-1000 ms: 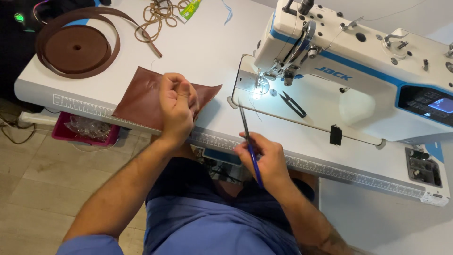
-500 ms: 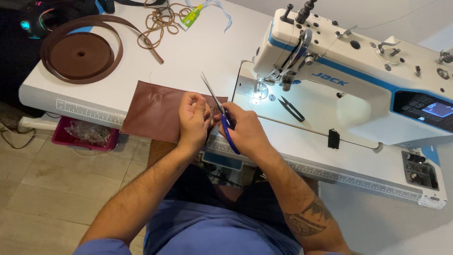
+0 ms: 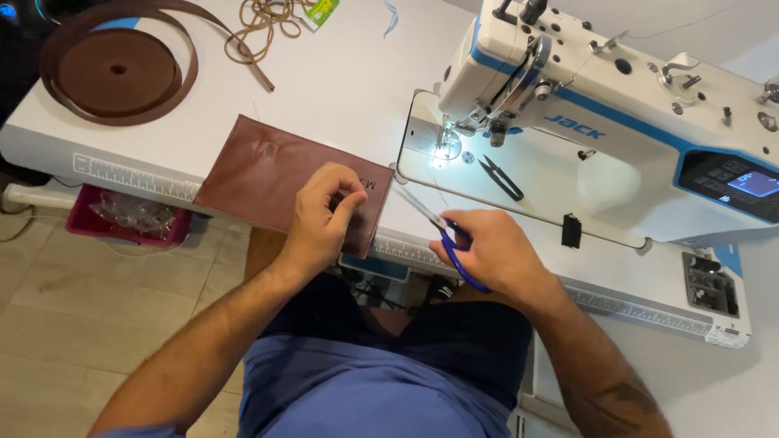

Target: Trimming the edges of leather pouches and mesh lining using scissors at a sewing workstation.

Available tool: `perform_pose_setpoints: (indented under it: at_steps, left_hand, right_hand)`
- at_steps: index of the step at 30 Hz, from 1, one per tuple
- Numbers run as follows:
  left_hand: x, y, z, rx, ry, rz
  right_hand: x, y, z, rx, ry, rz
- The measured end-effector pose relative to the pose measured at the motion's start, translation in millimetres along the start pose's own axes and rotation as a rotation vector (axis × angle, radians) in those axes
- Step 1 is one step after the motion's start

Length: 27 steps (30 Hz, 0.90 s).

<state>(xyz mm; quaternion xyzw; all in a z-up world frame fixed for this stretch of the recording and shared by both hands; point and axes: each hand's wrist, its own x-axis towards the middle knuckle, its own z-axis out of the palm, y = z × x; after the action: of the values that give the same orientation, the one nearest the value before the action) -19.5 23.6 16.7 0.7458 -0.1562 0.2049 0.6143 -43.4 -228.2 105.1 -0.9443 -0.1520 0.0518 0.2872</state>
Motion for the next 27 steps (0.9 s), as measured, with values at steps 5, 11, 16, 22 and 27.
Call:
perform_pose_setpoints:
  at_steps: [5,11,16,22,27]
  left_hand:
    - [4,17,-5,-0.014,-0.034,0.096]
    - [12,29,0,-0.026,-0.067,0.138]
    - [14,33,0,-0.018,-0.083,0.154]
    - [14,33,0,-0.005,-0.077,0.157]
    - [14,34,2,-0.005,-0.081,0.159]
  right_hand:
    - [-28,41,26,-0.511,-0.190,-0.170]
    - [-34,40,44,-0.589,-0.140,-0.244]
    - [-40,42,53,-0.634,-0.115,-0.215]
    - [-46,37,49,-0.657,-0.109,-0.207]
    - [-45,29,49,-0.646,-0.122,-0.178]
